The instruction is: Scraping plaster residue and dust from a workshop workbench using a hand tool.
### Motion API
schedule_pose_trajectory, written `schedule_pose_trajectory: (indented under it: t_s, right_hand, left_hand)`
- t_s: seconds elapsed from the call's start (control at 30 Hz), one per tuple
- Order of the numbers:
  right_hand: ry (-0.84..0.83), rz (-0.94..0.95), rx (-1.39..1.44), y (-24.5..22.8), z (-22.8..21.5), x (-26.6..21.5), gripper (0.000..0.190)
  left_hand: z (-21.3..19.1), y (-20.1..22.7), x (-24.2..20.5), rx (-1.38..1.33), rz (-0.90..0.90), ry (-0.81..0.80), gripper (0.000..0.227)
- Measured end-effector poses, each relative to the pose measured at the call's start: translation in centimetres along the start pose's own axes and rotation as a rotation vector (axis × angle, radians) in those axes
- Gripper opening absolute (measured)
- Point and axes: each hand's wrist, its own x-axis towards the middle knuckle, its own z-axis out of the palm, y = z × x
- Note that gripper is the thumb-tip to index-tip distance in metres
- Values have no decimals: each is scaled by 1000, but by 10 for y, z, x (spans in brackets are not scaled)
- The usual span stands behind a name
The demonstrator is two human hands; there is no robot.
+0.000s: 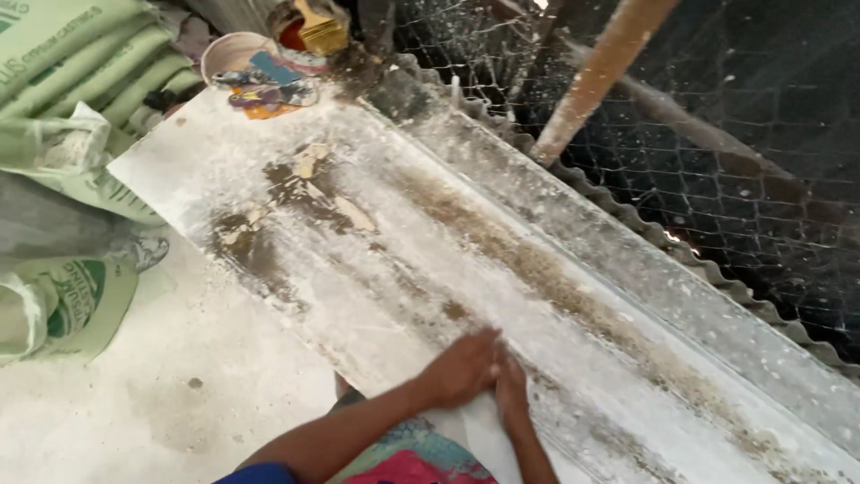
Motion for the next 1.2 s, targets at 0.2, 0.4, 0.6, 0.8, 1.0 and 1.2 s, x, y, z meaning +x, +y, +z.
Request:
schedule_pose_trajectory:
  t_s: [0.2,0.4,0.6,0.8,1.0,1.2]
  right_hand:
    - [-34,-15,223,-37,24,38,39]
    - [289,95,92,-105,163,2,38]
    - [222,-214,-134,-108,343,20,26]
    - [126,-172,-367,-144,453,8,30]
    - [-60,-246,-416,-180,514,45,28]
    - [-148,-517,-794,-197,550,164,32]
  left_hand:
    - [-109,-75,-3,68,-123,264,56]
    - [-280,-235,-37,-107,-342,715,53]
    - [-442,-440,-54,-177,-636,1088,44]
    - [-462,-568,-22,28,-841,963,41]
    - [-446,-609,24,-11,-1107,714,48]
    - [-497,-525,40,-340,-1292,550,57]
